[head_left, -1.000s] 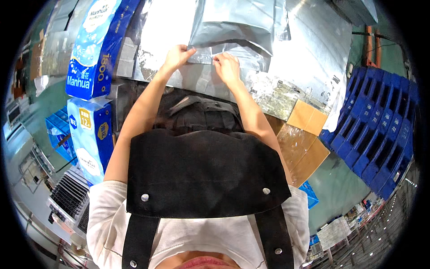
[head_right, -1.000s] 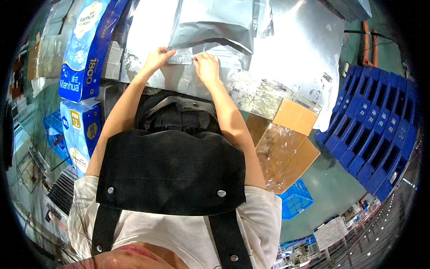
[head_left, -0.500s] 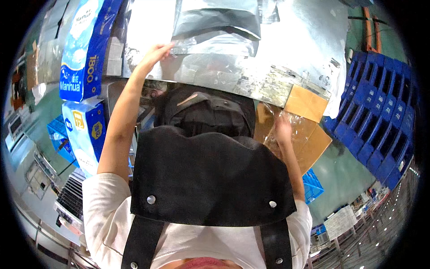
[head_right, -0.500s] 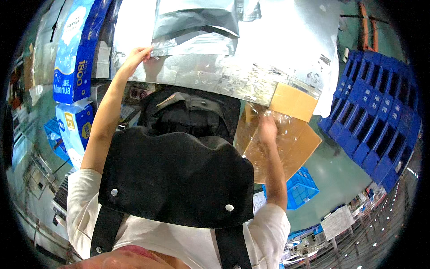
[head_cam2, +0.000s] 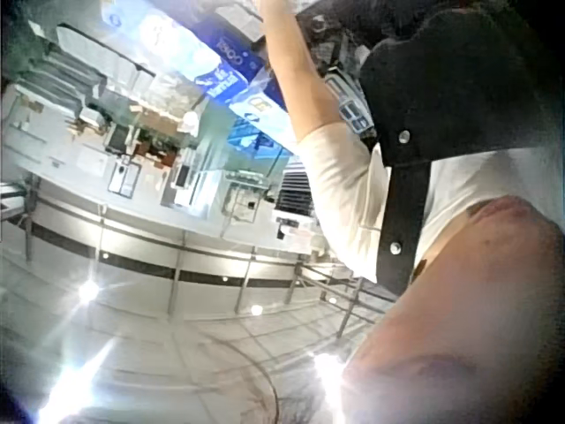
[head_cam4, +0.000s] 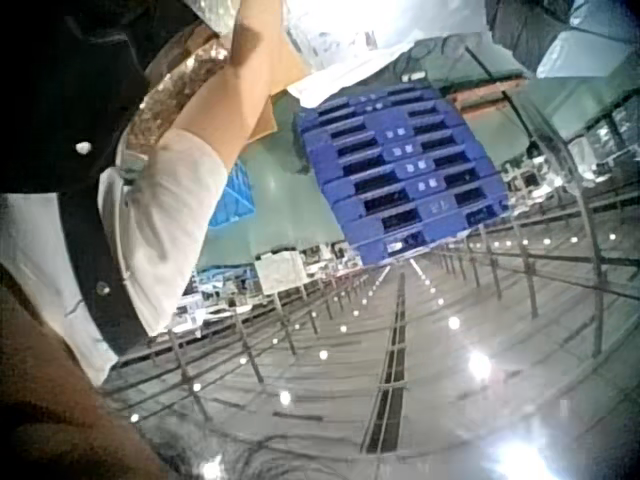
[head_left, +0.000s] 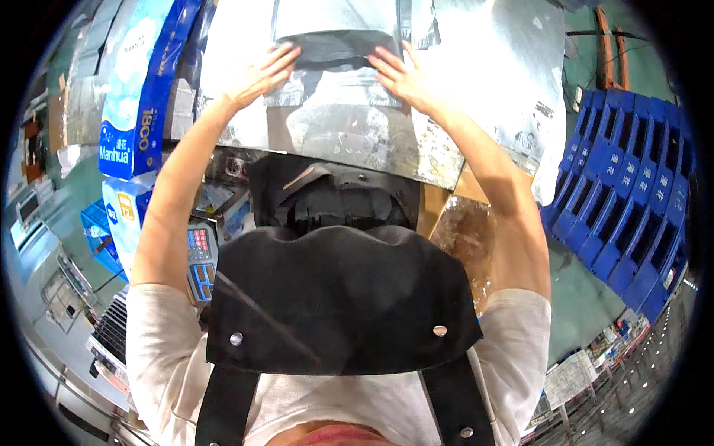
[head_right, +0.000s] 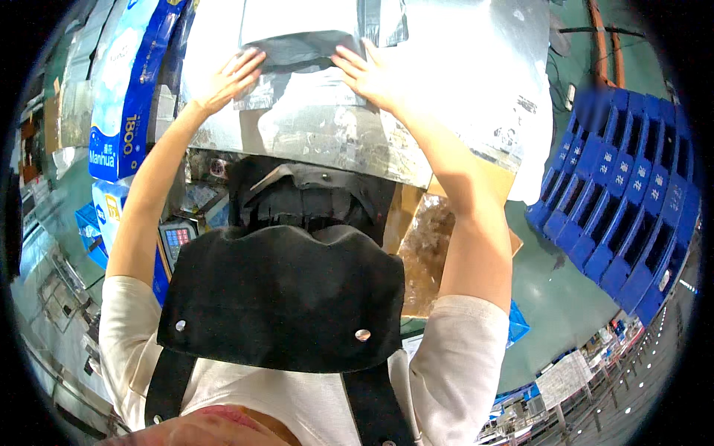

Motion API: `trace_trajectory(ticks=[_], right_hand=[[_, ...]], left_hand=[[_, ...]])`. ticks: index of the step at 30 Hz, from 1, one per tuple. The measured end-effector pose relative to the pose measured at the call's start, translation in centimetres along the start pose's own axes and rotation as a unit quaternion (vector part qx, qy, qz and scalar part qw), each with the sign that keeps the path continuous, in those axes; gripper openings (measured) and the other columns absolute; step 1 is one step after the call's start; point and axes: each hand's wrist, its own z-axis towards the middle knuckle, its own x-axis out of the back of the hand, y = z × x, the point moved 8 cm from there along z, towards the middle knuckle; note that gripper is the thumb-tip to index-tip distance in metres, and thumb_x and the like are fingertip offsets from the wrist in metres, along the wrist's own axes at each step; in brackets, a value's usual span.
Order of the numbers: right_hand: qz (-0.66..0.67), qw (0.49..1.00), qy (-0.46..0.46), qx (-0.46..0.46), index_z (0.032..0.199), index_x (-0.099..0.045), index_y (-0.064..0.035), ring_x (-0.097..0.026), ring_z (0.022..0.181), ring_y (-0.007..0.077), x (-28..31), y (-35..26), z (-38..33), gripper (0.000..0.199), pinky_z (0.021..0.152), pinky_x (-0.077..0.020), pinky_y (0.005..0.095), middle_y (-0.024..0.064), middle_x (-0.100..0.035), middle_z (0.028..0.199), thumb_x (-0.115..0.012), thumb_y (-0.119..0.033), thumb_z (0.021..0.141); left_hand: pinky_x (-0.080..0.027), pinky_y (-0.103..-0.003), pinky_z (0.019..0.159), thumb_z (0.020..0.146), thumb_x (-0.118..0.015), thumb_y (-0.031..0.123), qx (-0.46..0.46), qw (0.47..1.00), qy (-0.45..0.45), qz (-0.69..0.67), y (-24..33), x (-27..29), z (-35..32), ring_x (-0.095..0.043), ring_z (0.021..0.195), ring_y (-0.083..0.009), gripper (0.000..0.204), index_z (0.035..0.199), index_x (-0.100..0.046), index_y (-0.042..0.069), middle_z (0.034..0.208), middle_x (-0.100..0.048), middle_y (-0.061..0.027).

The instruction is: The person packs packages of tissue paper into gray plastic shipping bags by sliding the tissues inside, folding the adhesive flap, and stacking the completed bags on a table.

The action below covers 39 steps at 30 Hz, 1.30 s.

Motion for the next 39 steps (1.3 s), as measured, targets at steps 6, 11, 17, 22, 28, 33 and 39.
trace_trajectory(ticks=[6,11,17,22,28,33,39], right_hand=[[0.191,0.958,-0.051,-0.206,0.079,-0.059,-0.0103,-0.040,0.117,0.0221,-1.9,6.7,-1.3,0.018,0.098,-0.0209,0.0551,0.0032,-0.060,0.088,-0.059,-0.006,0.062],[0.113,0.941,-0.119,-0.296,0.070,-0.062,-0.0117,-0.049,0.099,0.0264,-0.8,13.8,5.7,0.013,0.084,-0.0393,0.0406,0.0093,-0.060,0.083,-0.062,-0.009,0.057],[0.400,0.794,-0.052,-0.455,0.091,-0.058,0.0031,-0.059,0.082,0.0304,-11.3,17.6,7.1,0.025,0.075,-0.0454,0.0357,0.0189,-0.061,0.089,-0.051,-0.008,0.070],[0.498,0.609,0.182,-0.590,0.117,-0.038,0.0005,-0.049,0.102,0.0279,-10.1,16.6,6.5,0.036,0.090,-0.0365,0.0368,0.0190,-0.049,0.111,-0.041,-0.019,0.087],[0.653,0.532,0.027,-0.539,0.136,-0.003,-0.0004,-0.030,0.122,0.0287,-2.5,15.1,8.4,0.092,0.100,-0.0270,0.0366,0.0229,-0.017,0.137,-0.060,-0.029,0.070],[0.707,0.599,0.151,-0.345,0.133,-0.001,0.0077,-0.006,0.130,0.0302,10.9,17.7,11.9,0.092,0.104,-0.0089,0.0328,0.0247,-0.006,0.139,-0.054,-0.023,0.064],[0.566,0.696,0.337,-0.286,0.134,-0.010,0.0063,-0.052,0.076,0.0145,22.9,31.8,7.8,0.089,0.077,-0.0401,0.0262,0.0076,-0.053,0.083,-0.053,-0.027,0.063]], left_hand=[[-0.038,-0.033,0.091,0.067,-0.055,-0.006,0.166,0.926,0.044,-0.336,-5.7,-1.8,-2.3,-0.050,0.106,-0.0222,0.026,0.091,-0.055,0.002,0.106,-0.055,-0.0125],[-0.044,-0.029,0.076,0.070,-0.060,0.001,0.227,0.822,-0.008,-0.522,-14.5,-3.1,1.7,-0.059,0.079,-0.0162,0.011,0.081,-0.057,0.000,0.078,-0.062,-0.0108],[-0.046,-0.030,0.076,0.074,-0.057,0.004,0.359,0.705,0.009,-0.612,-16.7,-9.4,7.6,-0.059,0.078,-0.0192,0.021,0.095,-0.059,-0.001,0.082,-0.062,-0.0103],[-0.045,-0.032,0.080,0.082,-0.052,0.031,0.541,0.383,0.216,-0.716,-14.8,-10.8,6.8,-0.054,0.094,-0.0236,0.045,0.114,-0.048,-0.002,0.105,-0.055,-0.0141],[-0.047,-0.031,0.079,0.081,-0.049,0.042,0.413,0.287,0.172,-0.847,-14.2,-4.5,10.5,-0.055,0.094,-0.0222,0.053,0.113,-0.048,0.000,0.107,-0.053,-0.0162],[-0.046,-0.026,0.074,0.079,-0.052,0.034,0.424,0.146,0.206,-0.870,-15.4,10.4,13.4,-0.056,0.083,-0.0174,0.043,0.108,-0.051,0.002,0.092,-0.057,-0.0118],[-0.050,-0.021,0.058,0.076,-0.054,0.040,0.319,0.287,0.303,-0.851,-22.4,19.6,27.9,-0.059,0.067,-0.0103,0.043,0.101,-0.058,0.005,0.081,-0.061,-0.0056]])
